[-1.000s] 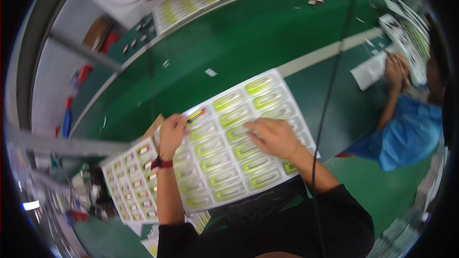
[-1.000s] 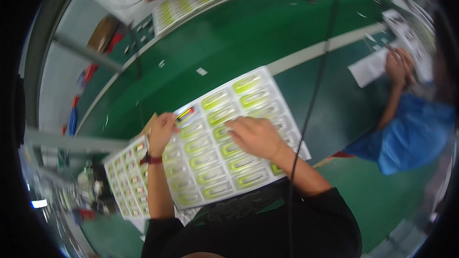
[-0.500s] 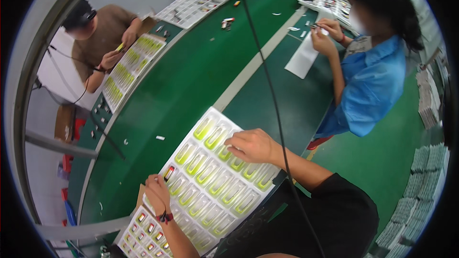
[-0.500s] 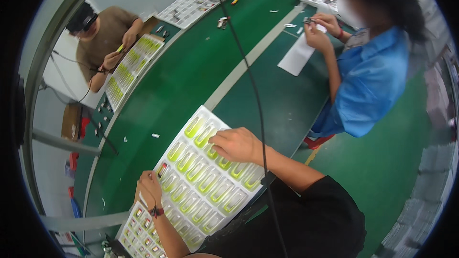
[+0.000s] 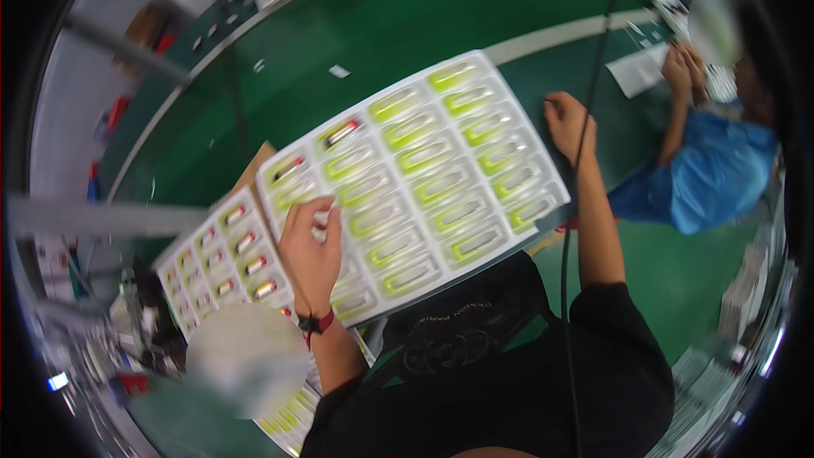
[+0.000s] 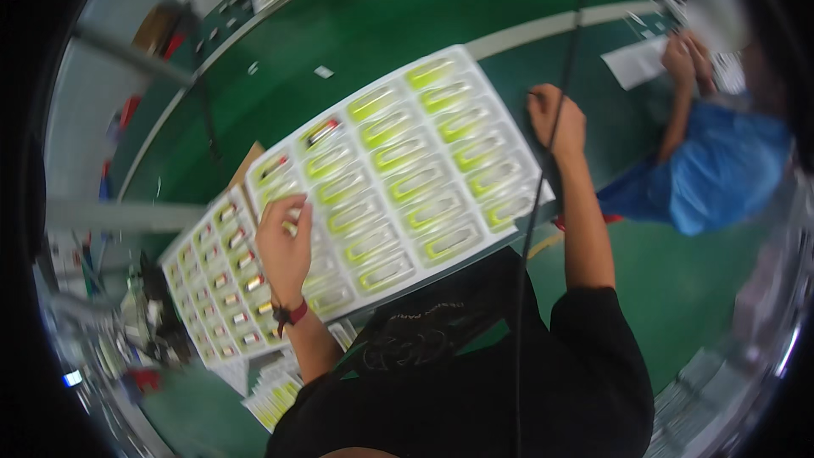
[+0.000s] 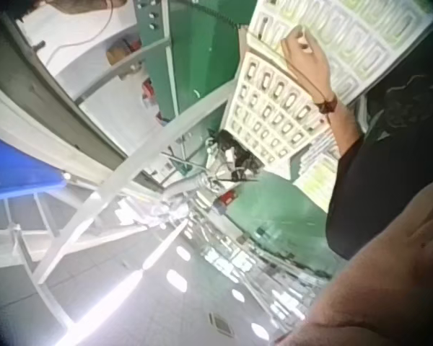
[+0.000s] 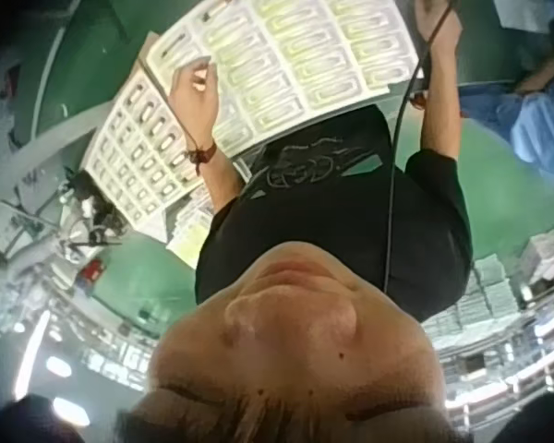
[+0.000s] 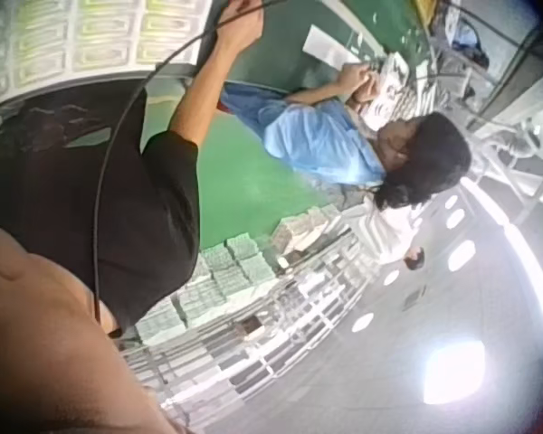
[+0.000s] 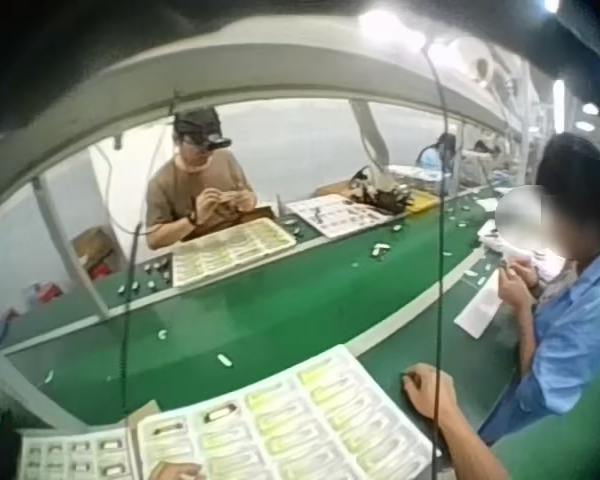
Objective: Assembling electronic batteries into yellow plastic cases on a factory assembly line.
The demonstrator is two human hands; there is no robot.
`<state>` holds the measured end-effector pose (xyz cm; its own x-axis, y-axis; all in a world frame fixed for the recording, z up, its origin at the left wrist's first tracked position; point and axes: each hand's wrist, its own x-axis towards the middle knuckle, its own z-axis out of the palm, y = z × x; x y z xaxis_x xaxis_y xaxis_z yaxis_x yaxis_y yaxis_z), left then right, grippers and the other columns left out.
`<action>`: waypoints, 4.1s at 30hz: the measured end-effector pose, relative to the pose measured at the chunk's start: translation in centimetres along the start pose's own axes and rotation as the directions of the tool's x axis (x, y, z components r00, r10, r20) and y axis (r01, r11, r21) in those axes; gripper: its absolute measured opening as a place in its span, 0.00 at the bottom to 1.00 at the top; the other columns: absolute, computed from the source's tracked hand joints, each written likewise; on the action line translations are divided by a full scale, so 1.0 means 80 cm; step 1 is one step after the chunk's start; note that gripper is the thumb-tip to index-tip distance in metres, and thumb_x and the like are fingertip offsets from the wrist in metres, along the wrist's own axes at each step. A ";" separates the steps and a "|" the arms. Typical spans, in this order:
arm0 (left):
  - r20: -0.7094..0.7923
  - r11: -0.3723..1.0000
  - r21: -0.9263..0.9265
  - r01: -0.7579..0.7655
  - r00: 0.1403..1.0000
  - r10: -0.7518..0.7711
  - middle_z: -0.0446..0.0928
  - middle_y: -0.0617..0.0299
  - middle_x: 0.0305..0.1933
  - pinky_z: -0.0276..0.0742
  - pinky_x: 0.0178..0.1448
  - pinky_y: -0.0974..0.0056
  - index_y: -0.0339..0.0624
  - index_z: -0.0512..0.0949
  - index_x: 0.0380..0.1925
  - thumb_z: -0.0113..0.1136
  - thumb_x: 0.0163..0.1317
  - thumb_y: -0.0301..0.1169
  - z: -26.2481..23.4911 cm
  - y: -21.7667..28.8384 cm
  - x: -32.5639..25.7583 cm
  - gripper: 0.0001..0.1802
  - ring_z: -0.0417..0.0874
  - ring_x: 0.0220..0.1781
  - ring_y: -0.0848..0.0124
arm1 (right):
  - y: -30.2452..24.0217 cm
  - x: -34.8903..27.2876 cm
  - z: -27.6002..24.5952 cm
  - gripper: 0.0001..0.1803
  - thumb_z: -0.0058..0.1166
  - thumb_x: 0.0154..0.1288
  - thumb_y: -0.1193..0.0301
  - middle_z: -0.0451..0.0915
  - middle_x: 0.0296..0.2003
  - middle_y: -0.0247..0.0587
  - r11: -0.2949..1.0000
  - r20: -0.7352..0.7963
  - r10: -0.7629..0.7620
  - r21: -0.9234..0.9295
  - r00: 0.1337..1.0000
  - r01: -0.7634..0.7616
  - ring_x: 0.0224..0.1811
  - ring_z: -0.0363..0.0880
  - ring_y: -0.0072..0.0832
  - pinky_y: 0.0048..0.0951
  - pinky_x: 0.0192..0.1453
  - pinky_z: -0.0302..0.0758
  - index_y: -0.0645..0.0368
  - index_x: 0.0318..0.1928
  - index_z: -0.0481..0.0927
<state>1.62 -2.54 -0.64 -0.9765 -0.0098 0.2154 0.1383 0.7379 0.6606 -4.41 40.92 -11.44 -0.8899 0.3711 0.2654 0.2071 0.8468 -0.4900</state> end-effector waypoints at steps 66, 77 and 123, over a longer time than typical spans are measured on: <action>0.301 0.901 0.355 -0.247 0.943 0.140 0.77 0.57 0.42 0.75 0.52 0.57 0.44 0.82 0.48 0.71 0.50 0.27 0.038 -0.036 0.139 0.21 0.77 0.47 0.56 | -0.032 -0.006 -0.022 0.06 0.60 0.57 0.74 0.80 0.29 0.41 0.990 -0.051 -0.103 0.091 0.993 0.108 0.32 0.81 0.41 0.41 0.35 0.76 0.56 0.36 0.79; 0.230 0.940 0.294 -0.173 0.967 0.106 0.77 0.52 0.46 0.74 0.55 0.55 0.40 0.81 0.47 0.70 0.52 0.25 0.057 -0.026 0.136 0.20 0.77 0.50 0.52 | -0.044 0.095 0.011 0.04 0.56 0.59 0.72 0.79 0.29 0.45 0.908 0.046 -0.395 0.168 0.917 0.383 0.31 0.81 0.45 0.45 0.34 0.78 0.58 0.34 0.77; 0.207 0.970 -0.041 -0.241 0.947 0.244 0.78 0.53 0.47 0.74 0.55 0.56 0.39 0.81 0.46 0.64 0.57 0.22 0.001 0.007 -0.019 0.15 0.79 0.50 0.54 | -0.029 0.111 0.056 0.11 0.47 0.61 0.76 0.79 0.40 0.42 0.956 -0.142 -0.292 -0.007 0.946 0.294 0.38 0.82 0.46 0.45 0.43 0.80 0.53 0.37 0.83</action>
<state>3.16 -2.06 -0.70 -0.9255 0.3104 0.2169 0.3764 0.6904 0.6179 -14.60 40.55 -11.68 -0.8442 0.1579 0.5122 -0.0608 0.9212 -0.3843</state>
